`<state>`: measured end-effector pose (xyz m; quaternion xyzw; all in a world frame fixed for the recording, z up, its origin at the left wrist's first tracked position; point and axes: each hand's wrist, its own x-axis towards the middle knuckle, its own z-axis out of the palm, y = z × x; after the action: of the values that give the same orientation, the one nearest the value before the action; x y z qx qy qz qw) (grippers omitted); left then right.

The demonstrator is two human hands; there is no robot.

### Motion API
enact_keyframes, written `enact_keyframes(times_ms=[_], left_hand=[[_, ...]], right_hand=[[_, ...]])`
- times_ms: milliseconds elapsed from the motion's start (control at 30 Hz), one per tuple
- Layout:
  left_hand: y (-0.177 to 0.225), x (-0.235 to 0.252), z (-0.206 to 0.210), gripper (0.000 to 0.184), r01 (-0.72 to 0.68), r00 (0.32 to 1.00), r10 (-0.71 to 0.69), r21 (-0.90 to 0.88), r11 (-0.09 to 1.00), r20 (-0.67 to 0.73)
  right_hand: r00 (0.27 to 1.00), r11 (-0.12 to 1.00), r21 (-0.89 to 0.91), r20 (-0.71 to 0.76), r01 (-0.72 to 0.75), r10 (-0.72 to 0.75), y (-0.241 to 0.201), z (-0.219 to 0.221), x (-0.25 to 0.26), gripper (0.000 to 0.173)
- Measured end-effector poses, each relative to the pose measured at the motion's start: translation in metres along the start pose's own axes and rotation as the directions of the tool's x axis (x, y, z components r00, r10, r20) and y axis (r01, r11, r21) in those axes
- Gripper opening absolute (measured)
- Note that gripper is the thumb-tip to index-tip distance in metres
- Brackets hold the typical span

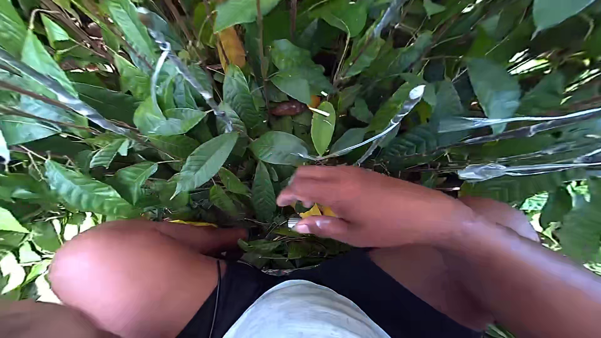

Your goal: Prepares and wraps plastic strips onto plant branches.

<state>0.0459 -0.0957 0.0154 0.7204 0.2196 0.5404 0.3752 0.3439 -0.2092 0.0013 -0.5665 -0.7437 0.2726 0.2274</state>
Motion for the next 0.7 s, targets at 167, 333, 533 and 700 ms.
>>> enact_keyframes(times_ms=[167,333,533,700], left_hand=[[-0.085,-0.024,0.112,0.026,-0.154,0.097,-0.312,0.324,0.933,0.945],[-0.2,-0.08,0.17,0.028,-0.286,-0.229,-0.749,0.692,0.663,0.622],[-0.221,-0.1,0.175,0.049,-0.31,-0.169,-0.867,0.809,0.499,0.469],[-0.222,-0.103,0.163,0.046,-0.185,-0.109,-0.825,0.804,0.565,0.555]], right_hand=[[0.995,0.993,0.072,-0.036,-0.092,0.095,0.037,0.008,-0.03,0.026],[0.987,0.985,-0.076,-0.034,-0.156,0.154,0.044,0.012,-0.039,0.034],[0.99,0.975,-0.171,0.019,-0.138,0.143,0.053,0.009,-0.054,0.035],[0.979,0.958,-0.22,0.041,-0.186,0.199,0.054,-0.001,-0.058,0.038]])
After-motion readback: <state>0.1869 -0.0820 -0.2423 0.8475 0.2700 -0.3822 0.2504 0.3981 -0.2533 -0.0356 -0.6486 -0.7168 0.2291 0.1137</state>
